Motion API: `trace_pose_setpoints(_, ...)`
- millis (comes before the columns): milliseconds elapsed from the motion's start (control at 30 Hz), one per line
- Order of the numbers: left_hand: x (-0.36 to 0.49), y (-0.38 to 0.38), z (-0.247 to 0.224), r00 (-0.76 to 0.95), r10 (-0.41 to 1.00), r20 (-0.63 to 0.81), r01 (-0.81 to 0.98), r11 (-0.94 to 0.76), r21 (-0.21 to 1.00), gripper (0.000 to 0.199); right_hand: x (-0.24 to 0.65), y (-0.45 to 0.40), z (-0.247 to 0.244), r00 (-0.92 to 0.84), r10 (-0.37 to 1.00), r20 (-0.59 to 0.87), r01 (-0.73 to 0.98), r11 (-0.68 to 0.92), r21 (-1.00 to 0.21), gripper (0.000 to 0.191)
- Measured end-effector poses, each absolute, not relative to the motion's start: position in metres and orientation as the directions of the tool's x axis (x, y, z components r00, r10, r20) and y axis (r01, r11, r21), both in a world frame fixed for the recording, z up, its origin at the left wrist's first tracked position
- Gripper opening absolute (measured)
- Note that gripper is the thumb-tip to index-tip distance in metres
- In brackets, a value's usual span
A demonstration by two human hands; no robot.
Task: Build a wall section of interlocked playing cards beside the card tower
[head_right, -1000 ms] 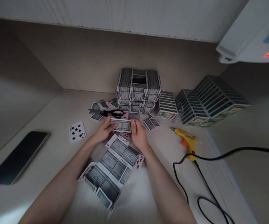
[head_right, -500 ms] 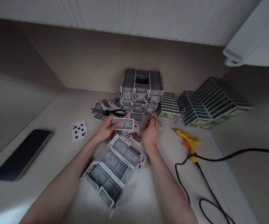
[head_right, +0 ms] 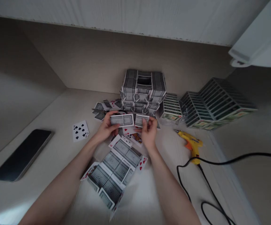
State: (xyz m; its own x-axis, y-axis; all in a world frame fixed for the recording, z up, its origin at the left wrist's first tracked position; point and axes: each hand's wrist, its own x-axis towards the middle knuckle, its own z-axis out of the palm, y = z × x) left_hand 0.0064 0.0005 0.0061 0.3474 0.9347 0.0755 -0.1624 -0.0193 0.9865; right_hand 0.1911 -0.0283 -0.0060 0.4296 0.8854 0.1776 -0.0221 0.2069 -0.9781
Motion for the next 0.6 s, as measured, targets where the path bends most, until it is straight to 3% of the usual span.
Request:
trace_pose_setpoints(100, 0.0065, 0.0027, 0.0067, 0.282, 0.956, 0.085, -0.232, -0.018, 0.973, 0.049, 0.1916, -0.0242, -0.0043, 0.358, 0.930, 0.084, -0.204, 0.165, -0.965, 0.046)
trace_pose_setpoints(200, 0.0065, 0.0042, 0.0068, 0.242, 0.967, 0.077, -0.262, -0.011, 0.965, 0.043, 0.1950, -0.0227, -0.0013, 0.325, 0.945, 0.040, -0.220, 0.117, -0.968, 0.051)
trace_pose_setpoints(333, 0.0061, 0.0046, 0.0063, 0.249, 0.966, 0.073, -0.261, -0.005, 0.965, 0.043, 0.1975, -0.0235, 0.0010, 0.283, 0.959, 0.000, -0.229, 0.068, -0.971, 0.048)
trace_pose_setpoints(600, 0.0048, 0.0038, 0.0046, 0.301, 0.950, 0.081, -0.204, -0.018, 0.979, 0.042, 0.1958, -0.0232, 0.0036, 0.297, 0.953, -0.063, -0.466, 0.087, -0.880, 0.033)
